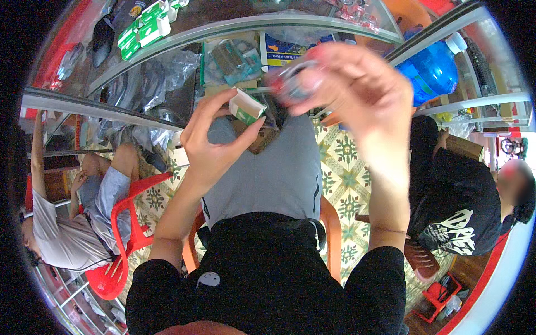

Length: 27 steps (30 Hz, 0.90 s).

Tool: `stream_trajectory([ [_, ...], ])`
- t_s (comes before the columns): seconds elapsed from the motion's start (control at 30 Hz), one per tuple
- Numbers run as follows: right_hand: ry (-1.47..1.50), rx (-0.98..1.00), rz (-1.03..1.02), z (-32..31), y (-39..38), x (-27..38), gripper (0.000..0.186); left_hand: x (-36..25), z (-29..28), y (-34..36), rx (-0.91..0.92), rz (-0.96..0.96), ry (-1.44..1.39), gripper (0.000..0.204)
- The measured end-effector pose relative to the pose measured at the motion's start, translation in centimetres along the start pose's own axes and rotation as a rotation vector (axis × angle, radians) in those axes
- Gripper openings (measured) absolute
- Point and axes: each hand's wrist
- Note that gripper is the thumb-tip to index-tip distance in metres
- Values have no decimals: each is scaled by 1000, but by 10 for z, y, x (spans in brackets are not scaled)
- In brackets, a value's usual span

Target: The person sits at a glass counter and repeatedly picks up small green and white boxes. They open the boxes, remove the contents, and place the empty boxes back on the counter. The person handles the items one at a time in a repetitive sequence.

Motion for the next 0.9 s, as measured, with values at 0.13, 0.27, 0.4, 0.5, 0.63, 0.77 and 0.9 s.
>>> stream_trajectory([
  [0.13,-103,102,-124,42,-38,-17,28,-5,-4,2,1,113,58,62],
  [0.27,-482,64,-458,47,-38,-35,27,-7,-4,0,-28,123,74,61],
  [0.4,-576,-64,-571,46,-32,-49,26,-8,-4,-2,-75,129,97,60],
  [0.5,-617,-50,-526,47,-30,-49,23,-5,-5,-7,-78,143,128,59],
  [0.63,-631,-18,-506,48,-27,-50,21,-7,-5,-9,-93,128,139,59],
  [0.77,-652,71,-465,46,-25,-52,23,-7,-6,-11,-93,127,141,59],
  [0.9,-644,113,-427,47,-26,-57,24,-7,-4,-13,-101,138,142,59],
])
Point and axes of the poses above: each hand's wrist, its own y-axis towards the middle knuckle, its own z-axis out of the palm, x = y × z, and after that the axes turned 11 degrees about -x, right-handed
